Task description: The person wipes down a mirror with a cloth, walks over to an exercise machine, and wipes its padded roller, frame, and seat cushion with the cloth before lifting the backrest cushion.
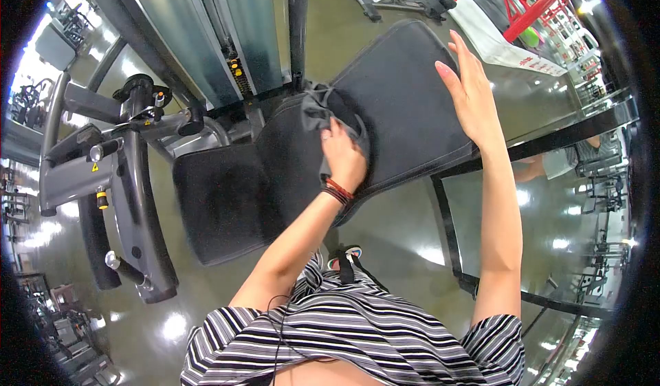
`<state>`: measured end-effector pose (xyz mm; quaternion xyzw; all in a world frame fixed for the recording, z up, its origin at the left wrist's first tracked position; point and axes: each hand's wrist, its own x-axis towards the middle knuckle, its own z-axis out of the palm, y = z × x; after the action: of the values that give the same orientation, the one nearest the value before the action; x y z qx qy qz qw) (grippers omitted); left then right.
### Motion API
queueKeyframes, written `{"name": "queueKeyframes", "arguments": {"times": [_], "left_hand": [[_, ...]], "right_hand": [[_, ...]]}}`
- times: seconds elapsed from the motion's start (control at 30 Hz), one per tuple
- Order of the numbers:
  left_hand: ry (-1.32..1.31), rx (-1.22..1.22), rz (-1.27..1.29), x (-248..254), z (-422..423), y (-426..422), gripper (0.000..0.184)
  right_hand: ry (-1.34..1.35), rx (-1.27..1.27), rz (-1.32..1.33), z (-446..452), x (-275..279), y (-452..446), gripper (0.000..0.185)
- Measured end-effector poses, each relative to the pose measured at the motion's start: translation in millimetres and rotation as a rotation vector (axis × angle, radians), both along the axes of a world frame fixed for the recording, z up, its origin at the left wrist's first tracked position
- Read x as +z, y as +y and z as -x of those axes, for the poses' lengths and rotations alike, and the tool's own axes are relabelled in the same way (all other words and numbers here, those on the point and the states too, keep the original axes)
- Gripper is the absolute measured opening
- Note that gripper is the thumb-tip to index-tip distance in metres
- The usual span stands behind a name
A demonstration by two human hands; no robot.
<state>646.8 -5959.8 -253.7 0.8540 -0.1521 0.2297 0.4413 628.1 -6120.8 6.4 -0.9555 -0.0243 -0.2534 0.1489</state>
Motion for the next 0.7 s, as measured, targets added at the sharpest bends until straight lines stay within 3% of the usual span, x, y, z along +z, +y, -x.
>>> {"name": "queueKeyframes", "arguments": {"times": [0.07, 0.2, 0.27, 0.37, 0.53, 0.7], "left_hand": [[-0.081, 0.011, -0.098, 42, 28, -13, 0.041], [-0.089, -0.156, -0.046, 88, 55, -53, 0.033], [-0.079, -0.249, 0.017, 133, 64, -55, 0.042], [-0.088, -0.286, 0.092, 161, 59, -65, 0.046], [-0.043, -0.268, 0.079, 145, 47, -51, 0.043], [-0.021, -0.164, -0.017, 73, 47, -13, 0.046]], "right_hand": [[-0.001, 0.003, -0.01, -1, 0, 0, 0.067], [-0.007, 0.006, -0.044, 0, -2, -1, 0.064], [-0.011, 0.014, -0.063, 0, -2, -2, 0.063], [-0.009, 0.036, -0.086, 0, -3, -5, 0.061], [-0.001, 0.058, -0.091, -1, -4, -5, 0.06], [0.001, 0.063, -0.083, -1, -2, -4, 0.059]]}}
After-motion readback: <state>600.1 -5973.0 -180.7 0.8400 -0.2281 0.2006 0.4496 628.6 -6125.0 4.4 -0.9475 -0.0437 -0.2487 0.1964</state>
